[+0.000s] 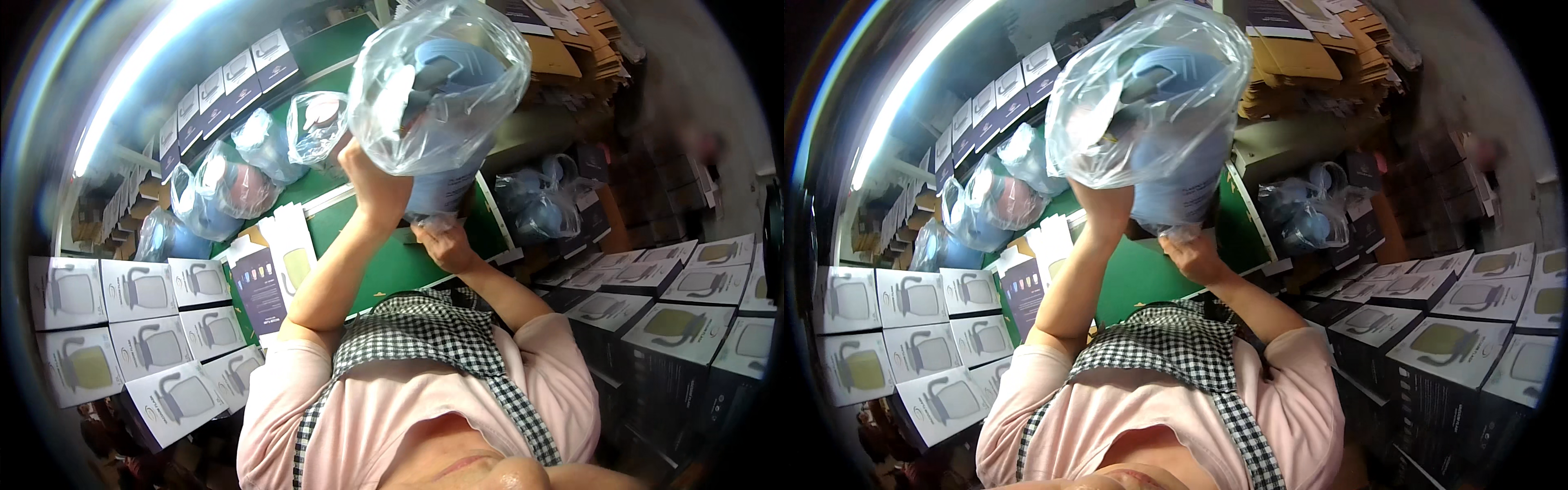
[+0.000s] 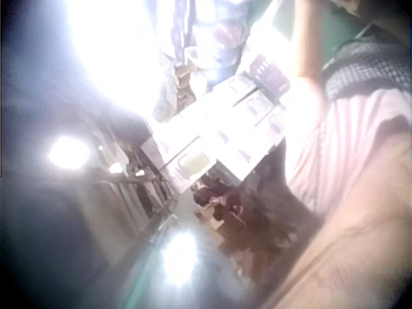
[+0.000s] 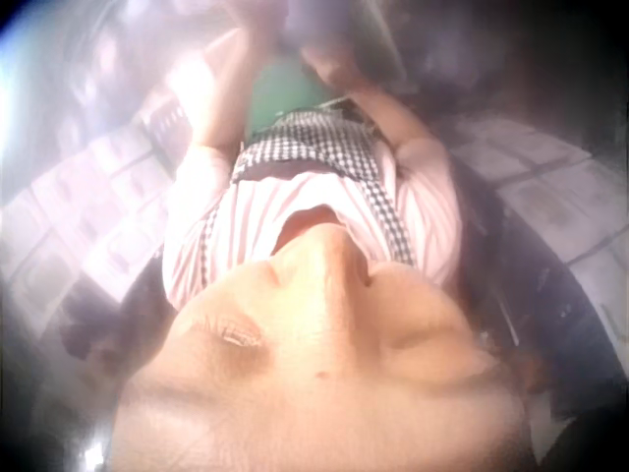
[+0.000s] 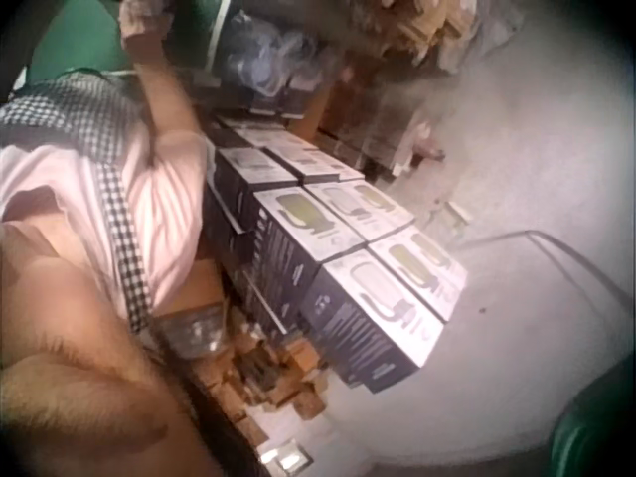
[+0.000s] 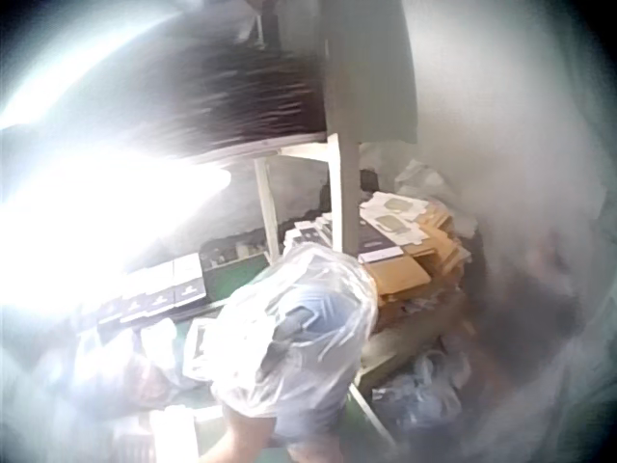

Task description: The person assembles cardboard boxes and places electric kettles inside them, then stacks the finished boxes on a pile.

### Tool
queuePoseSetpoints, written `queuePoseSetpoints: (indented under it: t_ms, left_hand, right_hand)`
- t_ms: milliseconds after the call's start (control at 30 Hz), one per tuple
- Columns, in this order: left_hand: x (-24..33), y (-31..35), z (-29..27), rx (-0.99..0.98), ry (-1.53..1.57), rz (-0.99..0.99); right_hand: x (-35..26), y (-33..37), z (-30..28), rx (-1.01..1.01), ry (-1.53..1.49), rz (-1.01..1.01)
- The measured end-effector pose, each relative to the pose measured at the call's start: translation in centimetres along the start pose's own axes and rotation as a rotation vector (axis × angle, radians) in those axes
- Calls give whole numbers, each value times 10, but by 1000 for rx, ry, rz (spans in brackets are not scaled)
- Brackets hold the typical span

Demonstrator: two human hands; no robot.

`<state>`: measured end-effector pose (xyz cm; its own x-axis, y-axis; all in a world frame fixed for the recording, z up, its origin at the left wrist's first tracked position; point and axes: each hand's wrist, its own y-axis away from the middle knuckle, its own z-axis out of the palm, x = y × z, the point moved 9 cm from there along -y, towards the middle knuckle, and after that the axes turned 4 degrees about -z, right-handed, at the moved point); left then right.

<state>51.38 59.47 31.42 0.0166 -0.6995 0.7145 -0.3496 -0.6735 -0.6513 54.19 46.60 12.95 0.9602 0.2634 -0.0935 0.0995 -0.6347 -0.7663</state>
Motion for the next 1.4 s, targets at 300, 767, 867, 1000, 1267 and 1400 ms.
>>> queuePoseSetpoints:
  t_ms: [300, 767, 867, 1000, 1267, 1400]
  left_hand:
    - [-80, 94, 38, -427, -872, 237]
    - [-377, 94, -95, -295, -571, -565]
    - [-389, 16, -56, -37, -259, -504]
    - [-474, 27, -72, 222, -34, -377]
    - [-340, 97, -142, 363, -16, -527]
    - [-293, 201, -271, 522, -363, -448]
  right_hand:
    - [-4, -11, -6, -5, 41, -13]
    - [-15, -81, -20, -57, -81, 73]
    - [-43, -86, -6, 8, -168, -22]
    - [-105, -96, 20, -110, -514, -222]
    - [-117, -103, 67, -132, -673, -198]
    - [-115, -97, 97, -41, -776, -84]
